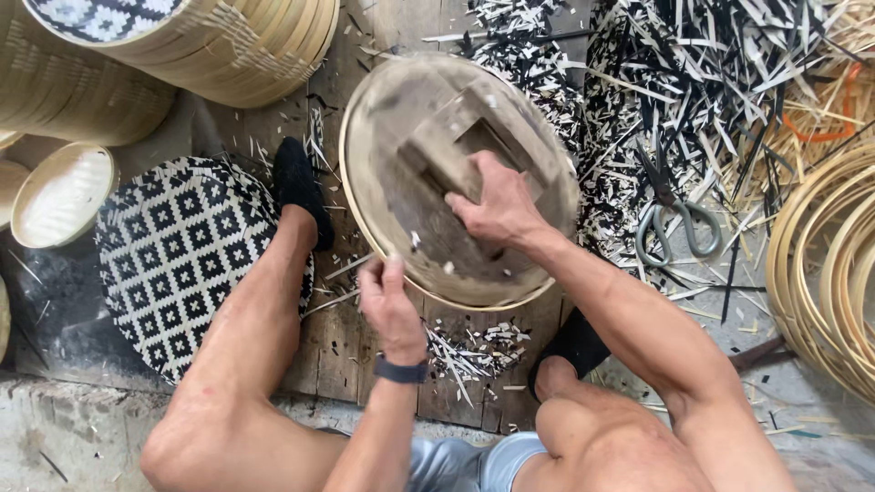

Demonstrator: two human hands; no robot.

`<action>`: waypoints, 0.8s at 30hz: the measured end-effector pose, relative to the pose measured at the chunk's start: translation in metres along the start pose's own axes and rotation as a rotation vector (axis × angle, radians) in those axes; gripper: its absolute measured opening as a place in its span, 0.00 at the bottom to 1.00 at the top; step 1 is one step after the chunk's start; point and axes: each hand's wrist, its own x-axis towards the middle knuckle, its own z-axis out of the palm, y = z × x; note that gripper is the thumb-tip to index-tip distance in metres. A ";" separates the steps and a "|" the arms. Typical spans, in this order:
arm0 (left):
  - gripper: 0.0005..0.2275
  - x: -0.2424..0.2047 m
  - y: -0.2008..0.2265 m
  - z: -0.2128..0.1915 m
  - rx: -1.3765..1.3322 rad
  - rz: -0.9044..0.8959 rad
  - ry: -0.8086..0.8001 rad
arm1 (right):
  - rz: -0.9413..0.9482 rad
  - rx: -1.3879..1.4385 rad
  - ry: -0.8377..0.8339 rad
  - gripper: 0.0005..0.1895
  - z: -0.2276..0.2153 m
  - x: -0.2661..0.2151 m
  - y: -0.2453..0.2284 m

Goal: The person assembles a round woven basket by trimming the rim with shears, fitting a bamboo hoop, and stacking the finished unit. The person repeats this process for multiple baskets, handling woven bases and bamboo hoops.

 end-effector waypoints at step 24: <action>0.25 0.049 0.144 0.069 0.608 0.942 -0.364 | 0.093 1.705 0.253 0.13 0.005 -0.050 0.086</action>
